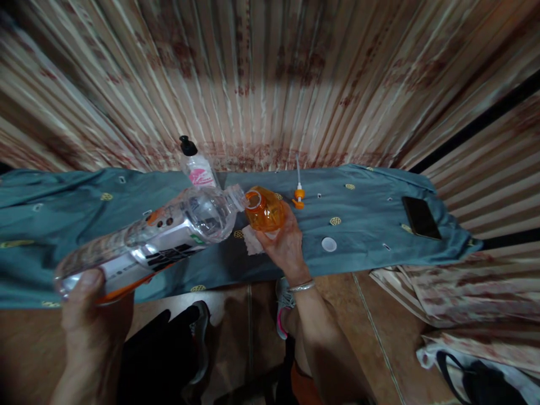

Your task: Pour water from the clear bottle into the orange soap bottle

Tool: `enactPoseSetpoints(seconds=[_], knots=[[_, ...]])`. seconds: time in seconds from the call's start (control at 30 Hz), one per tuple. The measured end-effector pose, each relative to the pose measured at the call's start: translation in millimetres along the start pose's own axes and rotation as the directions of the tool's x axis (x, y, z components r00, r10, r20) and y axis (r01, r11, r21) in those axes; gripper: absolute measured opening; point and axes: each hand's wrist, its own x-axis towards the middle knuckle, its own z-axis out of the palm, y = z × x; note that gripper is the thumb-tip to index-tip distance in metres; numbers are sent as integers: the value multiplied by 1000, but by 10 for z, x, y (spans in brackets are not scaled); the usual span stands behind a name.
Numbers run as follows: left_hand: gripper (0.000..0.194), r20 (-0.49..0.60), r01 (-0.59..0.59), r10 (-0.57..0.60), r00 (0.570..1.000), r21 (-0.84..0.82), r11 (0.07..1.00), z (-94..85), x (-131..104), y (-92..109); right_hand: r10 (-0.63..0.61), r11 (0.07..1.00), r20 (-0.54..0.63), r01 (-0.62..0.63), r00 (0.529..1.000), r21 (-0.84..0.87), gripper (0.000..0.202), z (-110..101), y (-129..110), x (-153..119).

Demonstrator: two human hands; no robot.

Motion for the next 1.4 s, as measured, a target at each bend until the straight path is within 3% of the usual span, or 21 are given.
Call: enactPoseSetpoints(seconds=[0.17, 0.5, 0.7, 0.87, 1.17, 1.4], knots=[[57, -43, 58, -61, 997, -77, 995, -28, 0, -25, 14, 1000, -26, -14, 1000, 15, 95, 9, 3, -13], [65, -57, 75, -79, 995, -72, 995, -90, 8, -82, 44, 998, -42, -43, 998, 40, 90, 25, 15, -29], [68, -96, 143, -154, 983, -111, 984, -136, 24, -141, 47, 998, -55, -45, 997, 41, 91, 67, 46, -40], [58, -96, 174, -183, 978, -92, 980, -139, 26, -165, 43, 998, -66, -40, 997, 54, 91, 88, 61, -45], [70, -89, 196, -210, 974, -147, 970, -54, 135, -148, 37, 997, -90, -31, 995, 71, 91, 148, 107, -55], [65, -29, 206, -213, 977, -147, 967, -31, 194, -149, 42, 997, -107, -35, 993, 68, 90, 193, 116, -61]])
